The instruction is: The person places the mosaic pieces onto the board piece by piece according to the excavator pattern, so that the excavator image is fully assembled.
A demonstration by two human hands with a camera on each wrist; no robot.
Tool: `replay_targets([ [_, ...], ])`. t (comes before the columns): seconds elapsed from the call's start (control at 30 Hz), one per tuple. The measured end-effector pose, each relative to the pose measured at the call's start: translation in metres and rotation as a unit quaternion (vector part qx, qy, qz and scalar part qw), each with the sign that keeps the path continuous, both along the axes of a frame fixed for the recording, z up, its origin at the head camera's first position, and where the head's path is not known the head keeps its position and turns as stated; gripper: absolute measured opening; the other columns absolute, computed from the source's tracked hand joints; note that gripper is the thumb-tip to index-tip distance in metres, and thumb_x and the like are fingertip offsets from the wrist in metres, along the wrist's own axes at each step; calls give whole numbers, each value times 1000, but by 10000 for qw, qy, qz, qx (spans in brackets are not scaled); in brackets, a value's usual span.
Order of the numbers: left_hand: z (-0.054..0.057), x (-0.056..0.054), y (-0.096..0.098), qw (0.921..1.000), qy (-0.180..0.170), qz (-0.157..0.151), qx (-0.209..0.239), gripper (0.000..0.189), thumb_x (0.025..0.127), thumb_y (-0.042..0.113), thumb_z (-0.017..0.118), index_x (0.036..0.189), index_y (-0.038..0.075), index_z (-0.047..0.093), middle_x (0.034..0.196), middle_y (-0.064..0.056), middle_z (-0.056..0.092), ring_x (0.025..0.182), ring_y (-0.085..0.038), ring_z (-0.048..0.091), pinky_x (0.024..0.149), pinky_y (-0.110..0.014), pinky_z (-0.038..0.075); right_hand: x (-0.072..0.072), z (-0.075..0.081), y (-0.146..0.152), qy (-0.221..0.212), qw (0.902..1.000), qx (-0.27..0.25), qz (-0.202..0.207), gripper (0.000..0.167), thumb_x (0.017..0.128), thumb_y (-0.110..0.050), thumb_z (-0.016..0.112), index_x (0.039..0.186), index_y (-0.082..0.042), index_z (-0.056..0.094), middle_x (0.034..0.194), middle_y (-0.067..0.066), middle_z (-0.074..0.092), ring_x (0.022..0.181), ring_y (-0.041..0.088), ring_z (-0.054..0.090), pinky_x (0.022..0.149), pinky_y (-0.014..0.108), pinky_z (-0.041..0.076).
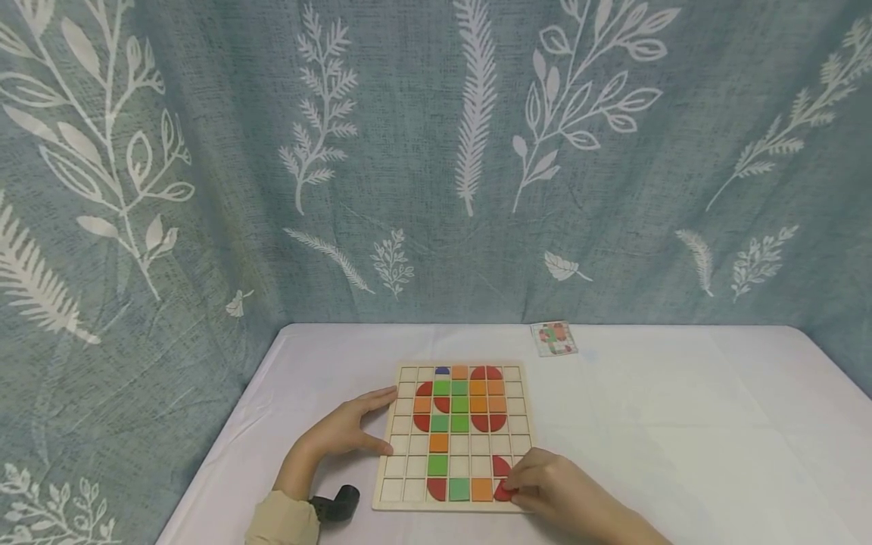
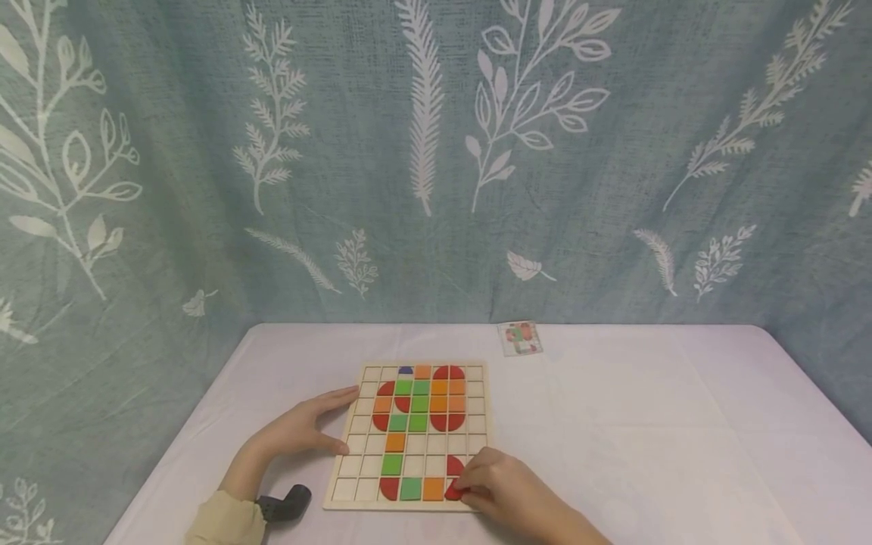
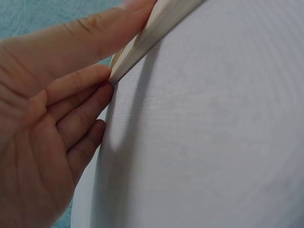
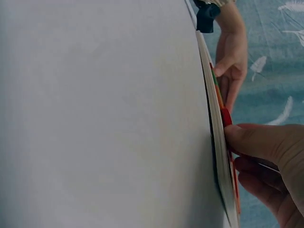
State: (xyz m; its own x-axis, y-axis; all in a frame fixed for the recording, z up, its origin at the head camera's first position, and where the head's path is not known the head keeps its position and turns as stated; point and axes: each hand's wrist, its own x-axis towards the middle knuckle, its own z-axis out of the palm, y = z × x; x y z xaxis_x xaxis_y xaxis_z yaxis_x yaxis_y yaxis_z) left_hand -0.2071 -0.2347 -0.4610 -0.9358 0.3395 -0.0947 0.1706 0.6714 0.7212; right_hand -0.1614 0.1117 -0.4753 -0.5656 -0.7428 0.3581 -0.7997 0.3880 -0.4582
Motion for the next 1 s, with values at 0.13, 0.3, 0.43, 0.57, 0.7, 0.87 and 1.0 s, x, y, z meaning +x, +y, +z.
replay_targets([
  [0.13, 0, 0, 0, 10000, -10, -35, 4, 94, 59, 26, 85, 138, 3, 41, 147, -16, 33, 136, -40, 23, 109, -57, 21, -1, 1, -1, 28, 9999, 86, 107, 12, 79, -9, 70, 89, -15, 74, 90, -12, 66, 86, 2, 58, 76, 13, 50],
  [0.3, 0, 1, 0, 10000, -48, -15, 22, 93, 59, 26, 85, 138, 3, 41, 146, -16, 33, 136, -40, 23, 109, -57, 20, -1, 3, -3, 4, 9997, 149, 192, 13, 79, -7, 69, 89, -15, 74, 89, -13, 66, 86, 0, 58, 77, 13, 50],
  [0.43, 2, 2, 1, 10000, -85, 8, 42, 93, 59, 25, 85, 138, 3, 41, 146, -16, 34, 136, -40, 23, 109, -57, 20, 2, 4, -5, 28, 9998, 205, -14, 11, 79, -12, 71, 89, -14, 74, 89, -14, 63, 84, 0, 55, 76, 13, 49],
  [0.57, 2, 2, 1, 9999, -100, 28, 34, 93, 58, 25, 85, 138, 4, 41, 147, -16, 33, 136, -40, 23, 109, -57, 20, 5, 3, -7, 70, 9993, 271, -249, 14, 79, -24, 72, 90, -15, 73, 88, -16, 61, 82, -1, 52, 73, 14, 49],
  [0.7, 1, 2, 1, 9999, -99, 6, 47, 93, 59, 25, 85, 138, 4, 41, 147, -15, 33, 136, -40, 23, 109, -58, 19, 5, 4, -10, 290, 9985, 296, -345, 9, 78, -21, 73, 85, -15, 73, 85, -14, 61, 81, -1, 53, 72, 13, 49],
  [0.87, 0, 1, 0, 9999, -74, -9, 76, 94, 59, 27, 85, 138, 4, 41, 147, -14, 33, 136, -39, 23, 109, -57, 19, 2, 7, -10, 430, 9986, 246, -170, 5, 76, -14, 74, 81, -15, 74, 84, -13, 64, 81, 0, 56, 72, 8, 47],
  [1.0, 0, 1, 0, 9999, -58, -19, 108, 93, 58, 26, 85, 138, 4, 42, 147, -14, 33, 137, -39, 23, 110, -56, 19, -4, 8, -9, 756, 9968, 242, 97, 7, 72, -11, 76, 78, -15, 74, 81, -13, 66, 78, 0, 57, 72, 5, 45],
])
